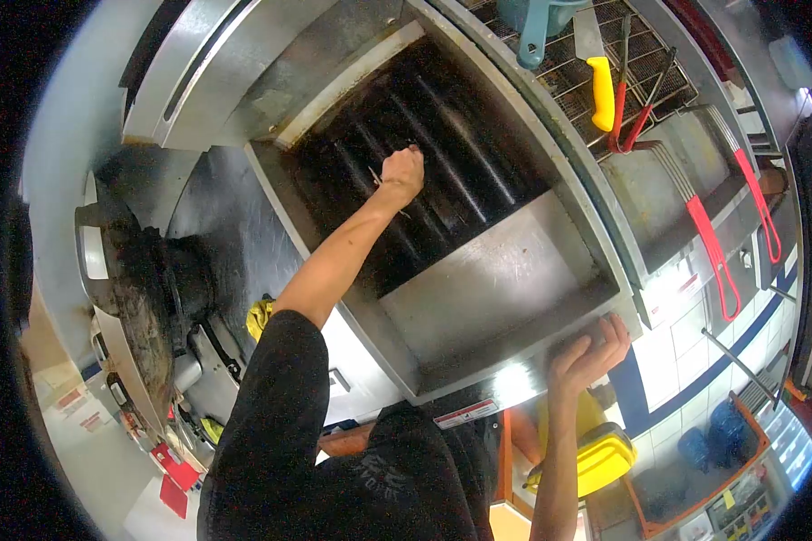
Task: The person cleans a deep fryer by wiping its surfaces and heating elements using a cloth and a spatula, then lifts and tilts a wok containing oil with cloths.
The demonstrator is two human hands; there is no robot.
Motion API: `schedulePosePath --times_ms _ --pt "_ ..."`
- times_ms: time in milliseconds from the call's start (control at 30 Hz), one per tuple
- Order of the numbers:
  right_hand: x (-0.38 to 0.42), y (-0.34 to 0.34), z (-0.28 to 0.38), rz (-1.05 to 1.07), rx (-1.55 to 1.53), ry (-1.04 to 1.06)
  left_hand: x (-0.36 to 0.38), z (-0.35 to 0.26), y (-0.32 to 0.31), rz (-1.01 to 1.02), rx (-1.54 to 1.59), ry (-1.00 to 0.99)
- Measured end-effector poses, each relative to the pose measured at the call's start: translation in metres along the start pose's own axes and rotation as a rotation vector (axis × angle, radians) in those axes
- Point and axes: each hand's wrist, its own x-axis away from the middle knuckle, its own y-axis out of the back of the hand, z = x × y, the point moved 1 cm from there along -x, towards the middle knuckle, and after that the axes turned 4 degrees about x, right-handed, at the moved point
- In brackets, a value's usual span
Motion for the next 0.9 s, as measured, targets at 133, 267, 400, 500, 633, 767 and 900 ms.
schedulePosePath --times_ms 133,267,400,500,633,767,900 --pt "-0.002 0.003 0.004 0.008 0.017 -0.002 0.039 -0.011 0.015 0.073 0.021 -0.092" --pt "-0.002 0.003 0.005 -0.002 -0.004 -0.003 0.051 -0.012 0.022 0.161 0.05 -0.158" --pt "-0.003 0.004 0.007 -0.006 0.005 -0.003 0.049 0.007 0.046 0.177 -0.081 -0.281" --pt "-0.003 0.004 0.008 -0.01 -0.009 -0.004 0.032 0.027 0.06 0.1 -0.171 -0.235" --pt "-0.003 0.002 0.01 -0.03 -0.012 -0.02 -0.005 0.045 0.044 -0.038 -0.176 -0.187" --pt "-0.002 0.002 0.006 -0.007 -0.022 0.005 -0.02 0.04 0.001 -0.07 -0.106 -0.114" --pt "0.001 0.001 0.003 0.009 0.0 0.016 0.018 0.003 -0.018 0.014 -0.067 -0.297"
